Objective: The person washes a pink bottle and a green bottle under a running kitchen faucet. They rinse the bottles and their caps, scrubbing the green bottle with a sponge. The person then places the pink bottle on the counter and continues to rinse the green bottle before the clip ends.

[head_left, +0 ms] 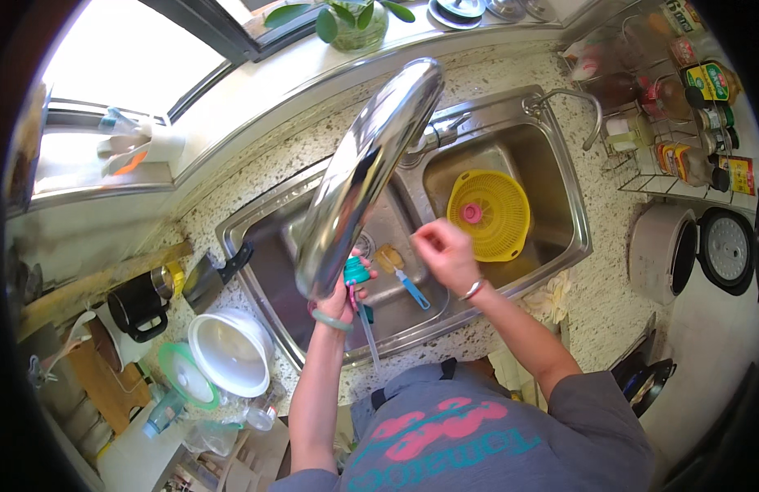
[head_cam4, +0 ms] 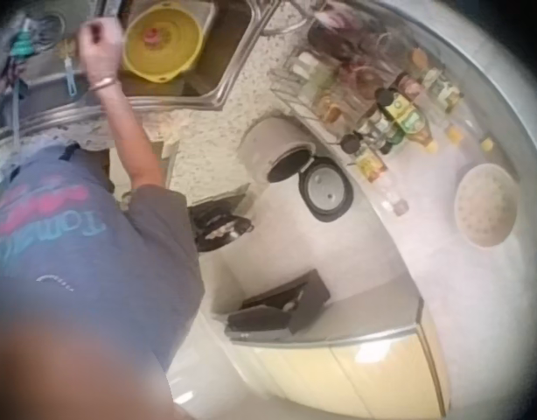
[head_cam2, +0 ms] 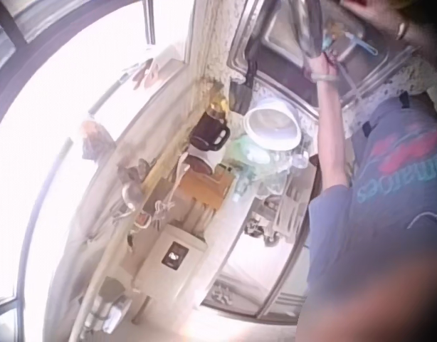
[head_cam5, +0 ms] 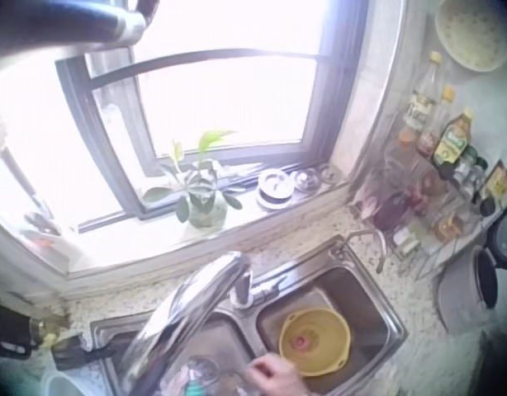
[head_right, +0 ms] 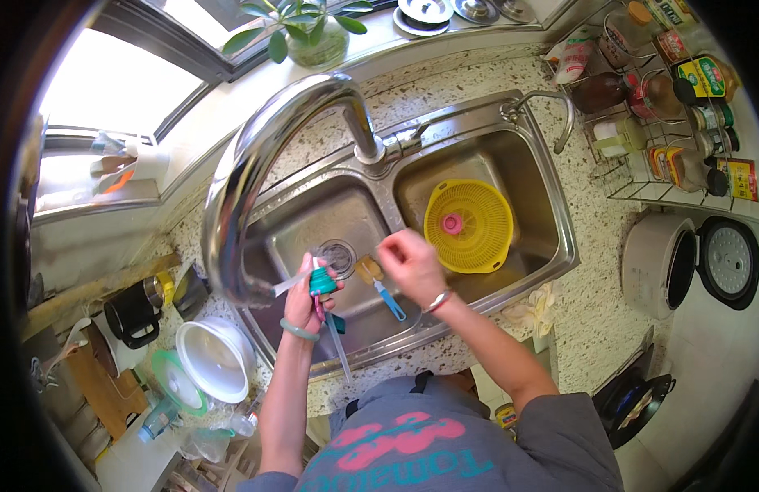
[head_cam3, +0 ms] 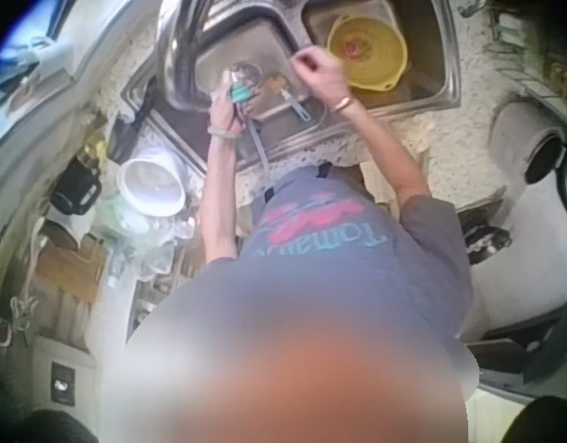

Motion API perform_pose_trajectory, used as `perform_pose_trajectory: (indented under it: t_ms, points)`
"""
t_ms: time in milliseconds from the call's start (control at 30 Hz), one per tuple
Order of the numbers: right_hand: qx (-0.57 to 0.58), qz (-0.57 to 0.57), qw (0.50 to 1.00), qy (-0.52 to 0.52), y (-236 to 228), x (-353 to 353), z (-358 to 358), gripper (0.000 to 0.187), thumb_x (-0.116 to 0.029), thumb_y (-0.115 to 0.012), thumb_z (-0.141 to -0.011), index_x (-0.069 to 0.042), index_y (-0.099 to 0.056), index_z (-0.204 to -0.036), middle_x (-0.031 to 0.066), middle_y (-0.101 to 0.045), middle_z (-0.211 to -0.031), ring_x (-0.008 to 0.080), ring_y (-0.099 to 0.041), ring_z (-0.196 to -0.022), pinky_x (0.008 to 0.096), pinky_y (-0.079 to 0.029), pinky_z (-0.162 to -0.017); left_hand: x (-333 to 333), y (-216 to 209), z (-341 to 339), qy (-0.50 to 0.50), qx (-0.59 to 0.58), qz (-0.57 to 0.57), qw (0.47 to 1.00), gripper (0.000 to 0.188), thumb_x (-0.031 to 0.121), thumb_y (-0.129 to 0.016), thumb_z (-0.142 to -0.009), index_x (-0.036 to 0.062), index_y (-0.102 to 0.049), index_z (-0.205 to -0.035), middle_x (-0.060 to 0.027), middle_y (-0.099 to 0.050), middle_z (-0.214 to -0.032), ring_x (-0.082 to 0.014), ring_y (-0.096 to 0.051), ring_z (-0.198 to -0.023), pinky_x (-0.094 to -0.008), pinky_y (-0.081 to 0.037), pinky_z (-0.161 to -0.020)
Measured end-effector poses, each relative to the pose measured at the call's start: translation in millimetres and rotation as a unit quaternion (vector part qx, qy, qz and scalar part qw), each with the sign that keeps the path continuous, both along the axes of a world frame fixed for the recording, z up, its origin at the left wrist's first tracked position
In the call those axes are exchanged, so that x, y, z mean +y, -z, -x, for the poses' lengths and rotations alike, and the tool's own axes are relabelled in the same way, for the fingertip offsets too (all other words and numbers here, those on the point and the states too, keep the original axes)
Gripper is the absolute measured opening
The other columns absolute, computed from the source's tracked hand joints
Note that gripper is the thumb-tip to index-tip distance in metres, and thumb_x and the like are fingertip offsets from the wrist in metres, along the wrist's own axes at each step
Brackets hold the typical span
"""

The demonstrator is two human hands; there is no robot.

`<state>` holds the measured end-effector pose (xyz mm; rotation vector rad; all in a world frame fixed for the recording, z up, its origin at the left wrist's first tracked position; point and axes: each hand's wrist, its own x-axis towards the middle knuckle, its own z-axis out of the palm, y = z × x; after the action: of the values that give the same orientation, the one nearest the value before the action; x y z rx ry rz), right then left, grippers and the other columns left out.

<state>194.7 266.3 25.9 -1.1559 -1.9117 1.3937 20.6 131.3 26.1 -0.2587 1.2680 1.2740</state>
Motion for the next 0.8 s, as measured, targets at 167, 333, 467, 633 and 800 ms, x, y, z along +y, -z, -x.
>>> perform_pose_trajectory:
  t_ms: [167,333,467,633,800]
  points:
    - [-0.042,-0.013,0.996,-0.082,51,-34,55,0.005,-0.009,-0.064,-0.084,-0.004,-0.064,-0.086,0.0151,-0.067,-0.081,0.0295,-0.066,-0.071,0.0375,-0.051,-0.063,-8,-8,0,-0.018,-0.007,-0.008,1.0,0.04,0.047,-0.035,-0.101,0.0122,-0.055,-0.107,-0.0061,-0.062,-0.091,-0.0188,-0.066,-0.076,-0.0204,-0.039,-0.042]
    - [-0.151,0.066,0.98,-0.108,18,-34,70,0.007,-0.012,-0.063,-0.084,-0.007,-0.066,-0.089,0.0153,-0.068,-0.084,0.0314,-0.067,-0.077,0.039,-0.052,-0.065,-19,-4,1,-0.021,0.036,0.007,0.999,0.036,0.04,-0.035,-0.102,0.013,-0.051,-0.119,-0.0077,-0.064,-0.096,-0.0194,-0.066,-0.074,-0.0208,-0.038,-0.041]
    - [0.065,0.424,0.902,-0.057,20,-53,72,0.023,-0.02,-0.061,-0.091,-0.003,-0.067,-0.105,0.0037,-0.068,-0.092,0.0113,-0.061,-0.082,0.0282,-0.05,-0.073,-9,-2,-9,-0.031,0.099,0.018,0.994,0.039,0.034,-0.035,-0.103,0.0142,-0.039,-0.136,-0.0062,-0.06,-0.087,-0.014,-0.058,-0.057,-0.0218,-0.037,-0.038]
    - [0.15,0.393,0.906,0.039,21,-68,84,0.027,-0.026,-0.059,-0.092,-0.001,-0.067,-0.09,0.0011,-0.065,-0.08,0.0068,-0.054,-0.073,0.0258,-0.045,-0.063,7,10,-23,-0.028,0.236,0.002,0.971,0.033,0.026,-0.036,-0.102,0.0118,-0.04,-0.132,-0.0024,-0.053,-0.074,-0.0071,-0.043,-0.044,-0.0225,-0.033,-0.034]
    - [0.128,0.381,0.915,0.04,18,-64,94,0.032,-0.031,-0.053,-0.097,-0.005,-0.067,-0.085,-0.0008,-0.063,-0.076,0.0063,-0.055,-0.07,0.0262,-0.045,-0.062,4,23,-21,-0.045,0.307,-0.057,0.949,0.034,0.025,-0.037,-0.103,0.0093,-0.042,-0.132,-0.0003,-0.055,-0.084,-0.0047,-0.047,-0.052,-0.0218,-0.036,-0.039]
